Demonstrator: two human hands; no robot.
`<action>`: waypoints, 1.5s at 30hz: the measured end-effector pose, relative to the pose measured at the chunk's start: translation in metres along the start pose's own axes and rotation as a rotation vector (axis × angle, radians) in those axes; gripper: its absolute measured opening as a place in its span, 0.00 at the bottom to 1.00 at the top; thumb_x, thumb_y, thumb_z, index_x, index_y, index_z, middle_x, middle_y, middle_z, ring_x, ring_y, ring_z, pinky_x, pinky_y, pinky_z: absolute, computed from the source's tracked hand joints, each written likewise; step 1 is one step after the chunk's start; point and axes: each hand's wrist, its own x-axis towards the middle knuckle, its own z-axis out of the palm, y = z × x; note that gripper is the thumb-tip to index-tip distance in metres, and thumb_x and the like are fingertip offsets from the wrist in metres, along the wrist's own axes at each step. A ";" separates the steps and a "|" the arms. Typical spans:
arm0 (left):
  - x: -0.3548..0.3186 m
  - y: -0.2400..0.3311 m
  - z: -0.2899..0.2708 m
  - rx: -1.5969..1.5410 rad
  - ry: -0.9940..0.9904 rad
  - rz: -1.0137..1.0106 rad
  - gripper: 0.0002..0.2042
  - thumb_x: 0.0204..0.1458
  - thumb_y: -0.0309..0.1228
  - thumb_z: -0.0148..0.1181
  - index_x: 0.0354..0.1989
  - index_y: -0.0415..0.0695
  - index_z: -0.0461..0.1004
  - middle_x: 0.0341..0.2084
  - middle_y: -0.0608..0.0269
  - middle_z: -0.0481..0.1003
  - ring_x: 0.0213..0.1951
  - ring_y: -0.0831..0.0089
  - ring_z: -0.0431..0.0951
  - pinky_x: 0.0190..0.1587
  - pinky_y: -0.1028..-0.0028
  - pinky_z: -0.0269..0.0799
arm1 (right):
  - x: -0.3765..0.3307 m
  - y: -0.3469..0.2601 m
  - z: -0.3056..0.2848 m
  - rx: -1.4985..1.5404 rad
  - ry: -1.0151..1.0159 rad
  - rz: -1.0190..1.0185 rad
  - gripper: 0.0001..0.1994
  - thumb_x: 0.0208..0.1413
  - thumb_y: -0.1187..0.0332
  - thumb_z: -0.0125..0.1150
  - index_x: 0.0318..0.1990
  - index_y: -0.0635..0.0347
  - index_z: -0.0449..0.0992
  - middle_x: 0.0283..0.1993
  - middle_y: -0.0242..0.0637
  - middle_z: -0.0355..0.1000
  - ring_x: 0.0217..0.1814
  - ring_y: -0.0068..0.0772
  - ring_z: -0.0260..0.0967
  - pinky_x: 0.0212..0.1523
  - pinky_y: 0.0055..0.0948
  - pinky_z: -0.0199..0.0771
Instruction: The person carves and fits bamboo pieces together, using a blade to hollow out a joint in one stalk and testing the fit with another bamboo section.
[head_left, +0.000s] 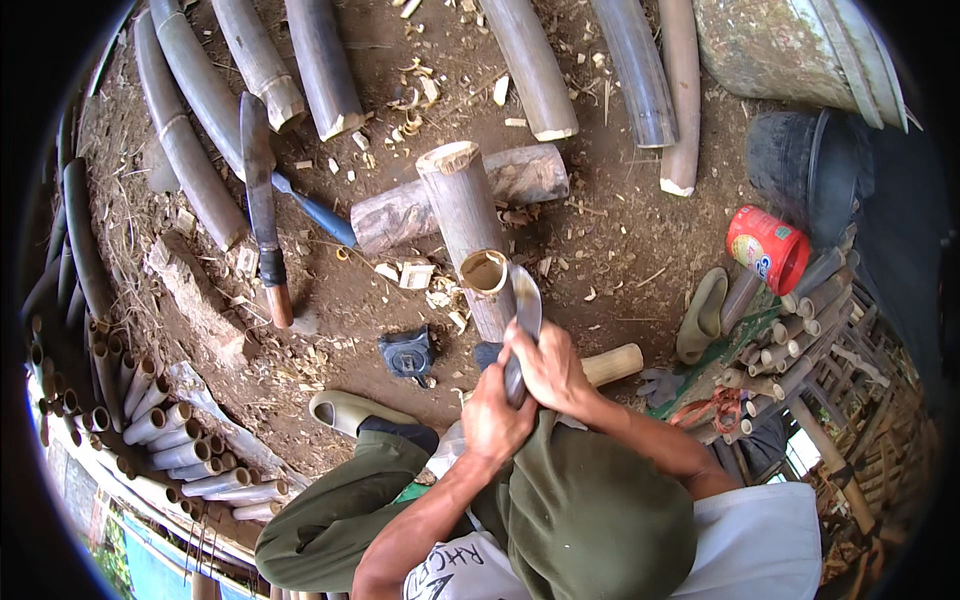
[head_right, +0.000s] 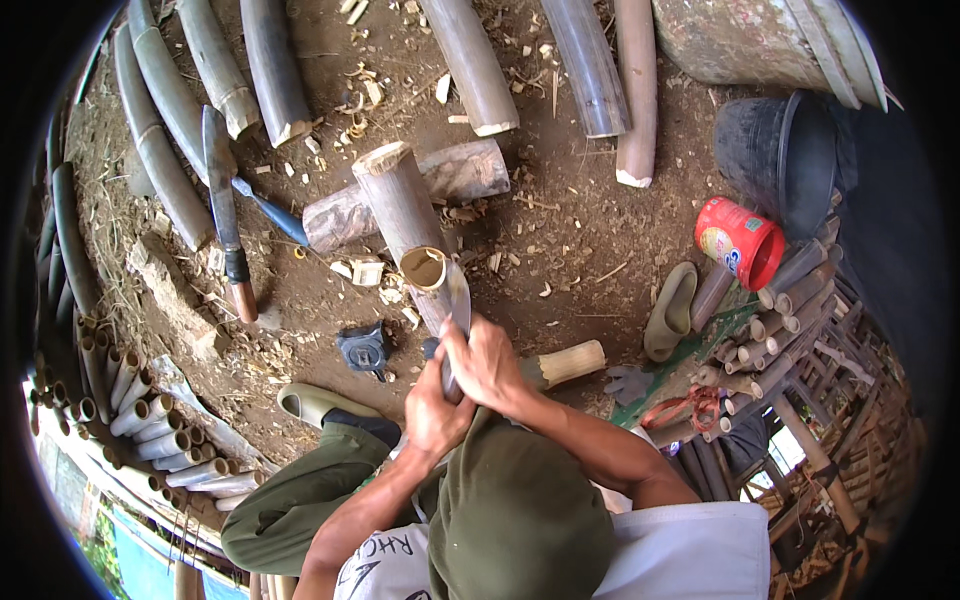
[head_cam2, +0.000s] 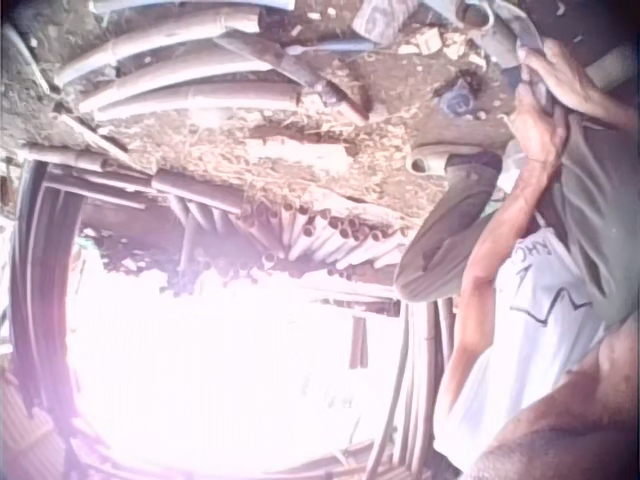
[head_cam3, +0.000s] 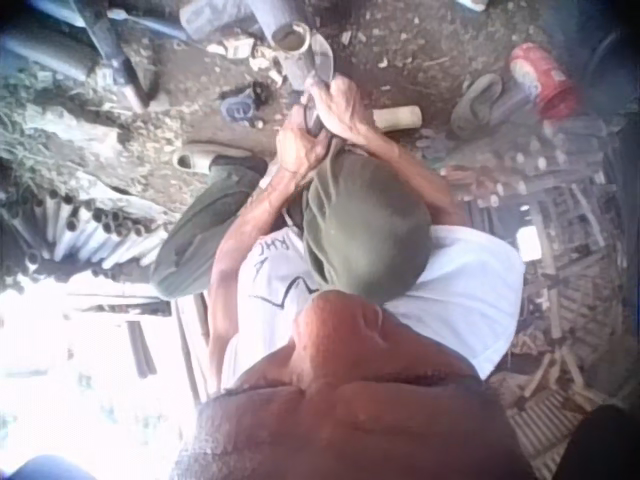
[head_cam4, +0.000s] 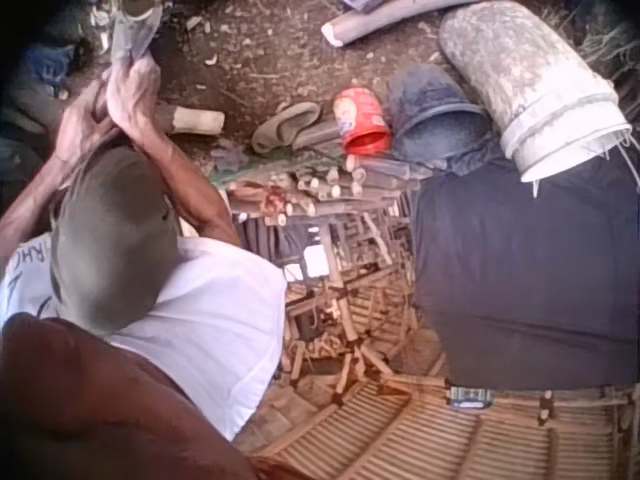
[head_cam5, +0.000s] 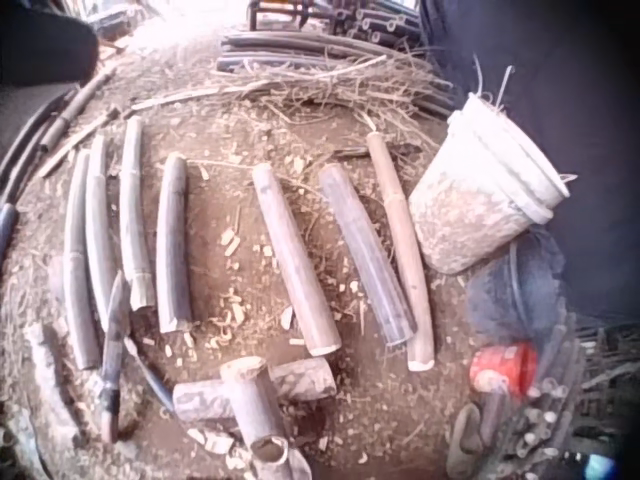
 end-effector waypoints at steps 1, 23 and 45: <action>-0.006 -0.016 -0.007 -0.045 0.014 0.071 0.27 0.44 0.29 0.69 0.53 0.35 0.70 0.33 0.43 0.79 0.35 0.52 0.82 0.41 0.60 0.76 | -0.009 -0.008 0.001 0.094 -0.088 -0.060 0.18 0.66 0.61 0.47 0.33 0.66 0.76 0.25 0.46 0.77 0.29 0.46 0.78 0.34 0.42 0.78; 0.104 0.157 -0.150 1.255 -0.451 0.433 0.09 0.55 0.35 0.59 0.27 0.48 0.82 0.28 0.58 0.82 0.29 0.66 0.83 0.31 0.66 0.77 | 0.039 -0.028 0.011 1.706 -0.545 0.189 0.18 0.68 0.60 0.41 0.55 0.63 0.69 0.49 0.45 0.76 0.42 0.40 0.80 0.48 0.41 0.81; 0.105 0.075 -0.024 -1.284 -0.167 -0.365 0.15 0.60 0.34 0.48 0.41 0.35 0.77 0.16 0.71 0.66 0.17 0.80 0.63 0.21 0.77 0.61 | 0.057 -0.114 -0.092 -1.081 -0.498 -0.331 0.14 0.51 0.70 0.58 0.45 0.62 0.75 0.29 0.49 0.78 0.31 0.50 0.79 0.35 0.45 0.79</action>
